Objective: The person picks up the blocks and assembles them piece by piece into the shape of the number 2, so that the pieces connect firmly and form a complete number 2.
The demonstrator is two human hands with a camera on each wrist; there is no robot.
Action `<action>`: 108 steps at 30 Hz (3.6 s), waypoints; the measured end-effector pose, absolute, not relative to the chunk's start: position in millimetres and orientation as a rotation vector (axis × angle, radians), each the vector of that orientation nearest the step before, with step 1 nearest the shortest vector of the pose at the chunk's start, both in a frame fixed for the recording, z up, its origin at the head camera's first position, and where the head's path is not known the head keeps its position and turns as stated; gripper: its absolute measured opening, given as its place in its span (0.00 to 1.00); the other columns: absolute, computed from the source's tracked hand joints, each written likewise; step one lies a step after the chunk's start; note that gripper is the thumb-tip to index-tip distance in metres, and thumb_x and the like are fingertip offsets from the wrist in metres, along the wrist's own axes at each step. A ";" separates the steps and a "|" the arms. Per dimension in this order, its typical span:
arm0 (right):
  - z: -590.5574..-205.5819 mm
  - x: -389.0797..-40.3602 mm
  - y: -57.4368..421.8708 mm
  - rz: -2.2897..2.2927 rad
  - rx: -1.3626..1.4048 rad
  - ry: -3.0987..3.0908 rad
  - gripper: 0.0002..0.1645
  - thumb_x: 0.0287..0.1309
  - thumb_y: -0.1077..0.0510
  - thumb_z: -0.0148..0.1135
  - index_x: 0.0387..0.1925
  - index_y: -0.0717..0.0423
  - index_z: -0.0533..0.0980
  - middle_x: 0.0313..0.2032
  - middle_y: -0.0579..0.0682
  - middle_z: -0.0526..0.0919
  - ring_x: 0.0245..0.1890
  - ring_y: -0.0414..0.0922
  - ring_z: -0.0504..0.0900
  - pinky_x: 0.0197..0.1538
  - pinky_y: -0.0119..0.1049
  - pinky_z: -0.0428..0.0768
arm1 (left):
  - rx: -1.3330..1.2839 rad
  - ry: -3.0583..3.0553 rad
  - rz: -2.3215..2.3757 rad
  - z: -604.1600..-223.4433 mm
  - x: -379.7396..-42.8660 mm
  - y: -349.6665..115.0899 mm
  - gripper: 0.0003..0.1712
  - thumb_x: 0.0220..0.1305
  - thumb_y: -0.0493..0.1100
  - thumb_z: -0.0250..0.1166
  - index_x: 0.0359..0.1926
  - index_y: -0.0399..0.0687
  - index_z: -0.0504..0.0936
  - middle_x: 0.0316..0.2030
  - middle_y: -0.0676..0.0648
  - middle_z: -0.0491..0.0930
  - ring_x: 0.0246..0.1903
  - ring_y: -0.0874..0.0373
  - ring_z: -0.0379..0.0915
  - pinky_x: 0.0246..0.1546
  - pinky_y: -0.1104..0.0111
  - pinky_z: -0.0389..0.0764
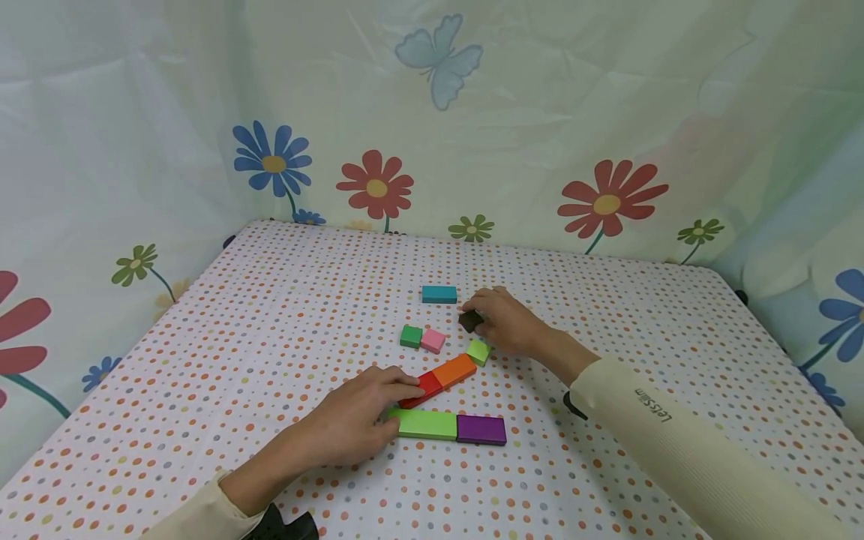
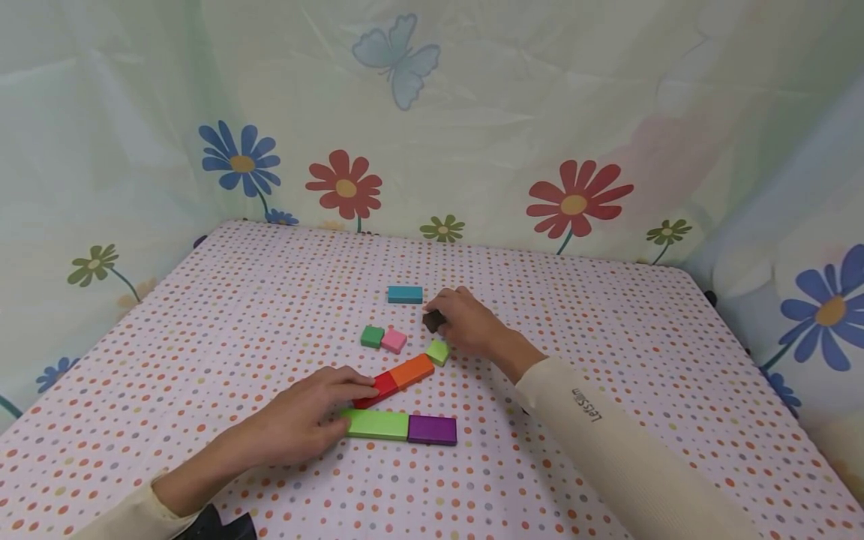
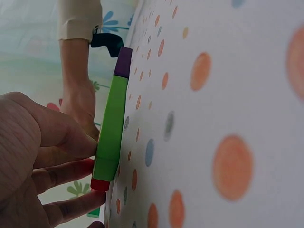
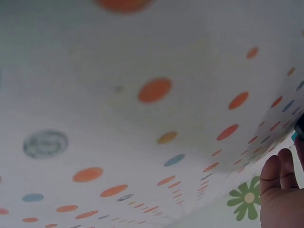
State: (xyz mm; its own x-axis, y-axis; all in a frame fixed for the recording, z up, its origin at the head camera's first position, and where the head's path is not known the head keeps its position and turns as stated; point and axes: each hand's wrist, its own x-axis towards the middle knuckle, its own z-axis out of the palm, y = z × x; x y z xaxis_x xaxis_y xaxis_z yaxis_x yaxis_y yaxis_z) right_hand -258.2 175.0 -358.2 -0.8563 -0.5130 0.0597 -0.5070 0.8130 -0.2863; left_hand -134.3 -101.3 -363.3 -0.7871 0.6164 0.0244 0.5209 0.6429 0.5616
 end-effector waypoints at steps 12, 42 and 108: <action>-359.3 -257.7 172.2 -0.486 -0.752 2.976 0.20 0.67 0.66 0.62 0.59 0.64 0.76 0.59 0.58 0.78 0.63 0.55 0.70 0.66 0.51 0.73 | 0.942 2.690 0.826 -363.7 -134.4 -101.3 0.28 0.62 0.34 0.59 0.64 0.50 0.81 0.63 0.54 0.75 0.63 0.56 0.69 0.60 0.54 0.73; -356.2 -250.3 174.6 -0.483 -0.655 2.972 0.21 0.68 0.61 0.63 0.60 0.65 0.76 0.56 0.59 0.78 0.55 0.53 0.72 0.59 0.48 0.76 | 0.932 2.682 0.835 -362.5 -133.5 -101.4 0.28 0.63 0.34 0.59 0.65 0.50 0.81 0.63 0.53 0.75 0.64 0.54 0.68 0.61 0.53 0.72; -361.0 -238.7 188.3 -0.535 -0.813 2.959 0.18 0.63 0.69 0.65 0.55 0.65 0.80 0.51 0.57 0.81 0.51 0.52 0.79 0.58 0.48 0.79 | 0.926 2.689 0.854 -360.9 -133.3 -100.4 0.28 0.62 0.33 0.60 0.63 0.48 0.81 0.63 0.51 0.76 0.62 0.52 0.69 0.60 0.52 0.73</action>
